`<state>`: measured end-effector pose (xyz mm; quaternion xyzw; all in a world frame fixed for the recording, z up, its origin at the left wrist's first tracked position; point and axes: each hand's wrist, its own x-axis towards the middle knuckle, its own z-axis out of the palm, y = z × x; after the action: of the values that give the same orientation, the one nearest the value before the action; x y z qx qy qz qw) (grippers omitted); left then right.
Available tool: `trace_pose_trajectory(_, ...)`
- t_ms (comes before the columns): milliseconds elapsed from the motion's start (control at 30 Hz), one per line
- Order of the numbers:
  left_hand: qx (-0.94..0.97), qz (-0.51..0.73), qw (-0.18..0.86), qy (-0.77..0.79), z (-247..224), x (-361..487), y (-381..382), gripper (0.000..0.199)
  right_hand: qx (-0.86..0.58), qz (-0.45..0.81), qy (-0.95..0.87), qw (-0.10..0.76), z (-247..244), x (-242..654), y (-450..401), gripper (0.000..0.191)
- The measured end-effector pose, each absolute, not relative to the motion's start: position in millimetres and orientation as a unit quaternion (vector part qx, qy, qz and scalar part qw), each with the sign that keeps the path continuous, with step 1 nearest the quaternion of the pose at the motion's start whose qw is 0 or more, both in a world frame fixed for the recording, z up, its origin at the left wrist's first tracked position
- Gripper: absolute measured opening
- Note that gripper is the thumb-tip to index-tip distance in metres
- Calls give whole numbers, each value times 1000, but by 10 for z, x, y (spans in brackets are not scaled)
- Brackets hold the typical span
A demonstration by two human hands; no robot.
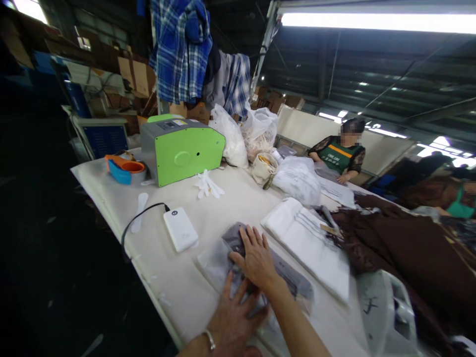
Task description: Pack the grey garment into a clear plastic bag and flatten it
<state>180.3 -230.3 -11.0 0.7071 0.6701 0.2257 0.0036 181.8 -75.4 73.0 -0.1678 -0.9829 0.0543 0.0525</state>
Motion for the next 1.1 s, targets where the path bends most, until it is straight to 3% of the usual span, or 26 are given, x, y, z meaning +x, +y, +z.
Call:
trace_pose_trajectory(167, 705, 238, 7, 668, 167, 1683, -2373, 84, -183, 122, -974, 48, 654, 1788, -725, 76)
trace_pose_trajectory(333, 624, 267, -46, 733, 343, 1300, -2335, 75, -230, 113, -959, 122, 760, 2014, -587, 69)
trace_pose_trajectory(533, 633, 245, 11, 734, 279, 1135, -2335, 78, -260, 133, -950, 113, 345, 2164, -511, 69)
trace_pose_trajectory(733, 498, 408, 26, 765, 711, 894, -2404, 32, -243, 204, -940, 128, 726, 2314, -478, 63)
trace_pose_trajectory(833, 470, 305, -19, 828, 825, 624, -2256, 21, -141, 147, -970, 132, 943, 2547, -743, 60)
trace_pose_trajectory(933, 466, 226, -29, 855, 726, 402, -2024, 31, -74, 119, -987, 83, 853, 2725, -976, 65)
trace_pose_trajectory(1100, 458, 174, 3, 872, 412, 268, -1761, 43, -102, 143, -984, 12, 497, 2823, -944, 66)
